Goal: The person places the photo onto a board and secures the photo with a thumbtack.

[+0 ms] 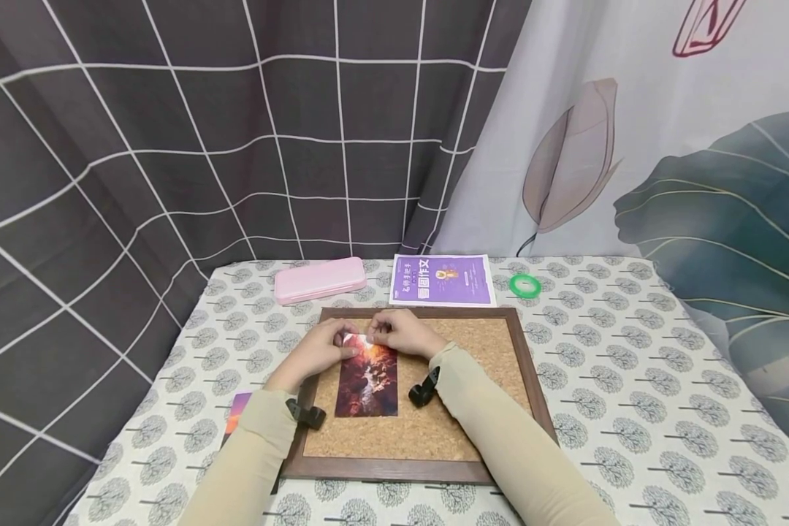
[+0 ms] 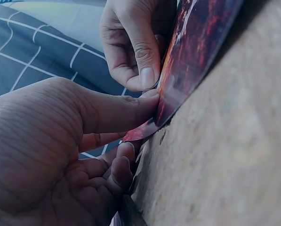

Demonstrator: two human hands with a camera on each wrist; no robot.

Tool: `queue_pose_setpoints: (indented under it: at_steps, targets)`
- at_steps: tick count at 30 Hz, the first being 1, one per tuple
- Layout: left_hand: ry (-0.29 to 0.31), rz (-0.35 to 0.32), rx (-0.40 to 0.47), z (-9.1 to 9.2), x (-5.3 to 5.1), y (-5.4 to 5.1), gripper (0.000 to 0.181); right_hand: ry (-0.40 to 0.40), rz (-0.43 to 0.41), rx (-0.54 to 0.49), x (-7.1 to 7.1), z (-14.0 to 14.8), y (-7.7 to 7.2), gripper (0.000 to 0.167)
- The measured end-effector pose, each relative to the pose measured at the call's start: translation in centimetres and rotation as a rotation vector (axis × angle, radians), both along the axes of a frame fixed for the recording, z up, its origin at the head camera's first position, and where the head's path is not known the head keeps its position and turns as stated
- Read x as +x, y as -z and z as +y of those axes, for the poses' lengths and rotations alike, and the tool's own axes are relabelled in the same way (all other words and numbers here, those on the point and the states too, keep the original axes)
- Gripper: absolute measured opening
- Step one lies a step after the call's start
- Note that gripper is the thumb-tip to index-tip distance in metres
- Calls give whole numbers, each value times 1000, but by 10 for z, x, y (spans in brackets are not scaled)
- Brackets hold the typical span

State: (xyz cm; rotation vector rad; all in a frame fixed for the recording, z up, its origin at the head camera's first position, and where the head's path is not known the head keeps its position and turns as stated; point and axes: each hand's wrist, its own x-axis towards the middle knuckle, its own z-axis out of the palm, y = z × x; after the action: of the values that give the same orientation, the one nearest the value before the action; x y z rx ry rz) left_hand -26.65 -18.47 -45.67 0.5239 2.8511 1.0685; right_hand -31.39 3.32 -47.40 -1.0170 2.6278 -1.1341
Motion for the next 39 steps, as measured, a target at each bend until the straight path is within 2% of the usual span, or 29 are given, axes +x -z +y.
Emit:
queue_pose_setpoints:
  at_steps: [9, 39]
  targets:
    - [-9, -29, 11, 1, 1, -2, 34, 4, 14, 7, -1, 0, 1, 5]
    - [-5, -24, 11, -1, 0, 0, 35, -6, 42, -12, -1, 1, 2, 6]
